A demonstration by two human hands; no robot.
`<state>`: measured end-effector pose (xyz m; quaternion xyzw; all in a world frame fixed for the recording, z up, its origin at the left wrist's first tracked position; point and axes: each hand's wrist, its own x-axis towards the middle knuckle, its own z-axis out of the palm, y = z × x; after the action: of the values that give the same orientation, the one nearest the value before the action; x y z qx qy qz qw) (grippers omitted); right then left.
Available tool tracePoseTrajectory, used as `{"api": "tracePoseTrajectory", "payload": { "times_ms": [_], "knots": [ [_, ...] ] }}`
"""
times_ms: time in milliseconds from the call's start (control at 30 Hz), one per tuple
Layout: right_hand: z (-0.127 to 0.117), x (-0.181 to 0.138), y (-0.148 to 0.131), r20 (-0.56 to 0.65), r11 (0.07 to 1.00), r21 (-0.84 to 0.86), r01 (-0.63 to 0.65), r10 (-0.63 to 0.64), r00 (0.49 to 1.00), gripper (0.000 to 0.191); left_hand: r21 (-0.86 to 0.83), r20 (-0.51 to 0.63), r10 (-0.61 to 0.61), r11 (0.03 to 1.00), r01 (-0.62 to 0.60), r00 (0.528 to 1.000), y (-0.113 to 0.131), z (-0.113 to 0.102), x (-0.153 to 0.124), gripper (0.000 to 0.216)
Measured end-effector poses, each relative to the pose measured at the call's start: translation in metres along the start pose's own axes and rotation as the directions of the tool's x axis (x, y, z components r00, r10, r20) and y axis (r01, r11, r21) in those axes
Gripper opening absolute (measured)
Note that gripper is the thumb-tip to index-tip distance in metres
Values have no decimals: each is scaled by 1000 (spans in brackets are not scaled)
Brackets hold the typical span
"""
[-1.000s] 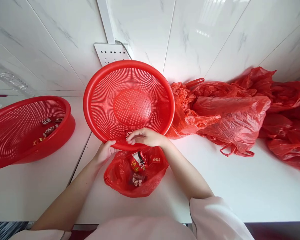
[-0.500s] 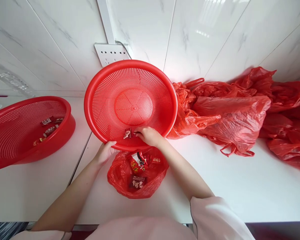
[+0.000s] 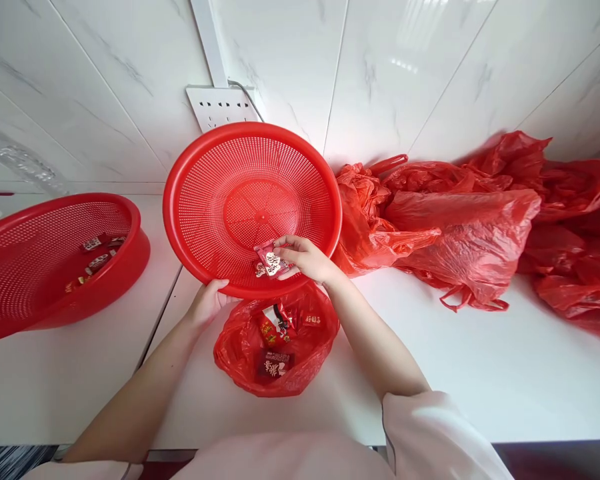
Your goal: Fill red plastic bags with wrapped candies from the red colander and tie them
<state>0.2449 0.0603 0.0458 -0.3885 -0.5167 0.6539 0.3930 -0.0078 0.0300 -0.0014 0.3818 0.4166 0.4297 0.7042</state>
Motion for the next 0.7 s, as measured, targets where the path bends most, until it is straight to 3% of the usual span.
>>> {"api": "tracePoseTrajectory", "payload": {
  "times_ms": [100, 300, 433, 700],
  "knots": [
    [-3, -6, -8, 59, 997, -77, -28, 32, 998, 38, 1, 7, 10, 1000, -10, 1000, 0, 1, 0, 45],
    [-12, -15, -18, 97, 957, -246, 154, -134, 986, 37, 21, 32, 13, 1000, -14, 999, 2, 2, -2, 43],
    [-14, -19, -22, 150, 943, -273, 190, -153, 977, 38, 26, 37, 17, 1000, -18, 999, 3, 3, -3, 43],
    [-12, -22, -29, 231, 907, -332, 260, -189, 955, 37, 41, -152, 53, 998, -48, 987, 13, 27, -12, 40]
  ]
}}
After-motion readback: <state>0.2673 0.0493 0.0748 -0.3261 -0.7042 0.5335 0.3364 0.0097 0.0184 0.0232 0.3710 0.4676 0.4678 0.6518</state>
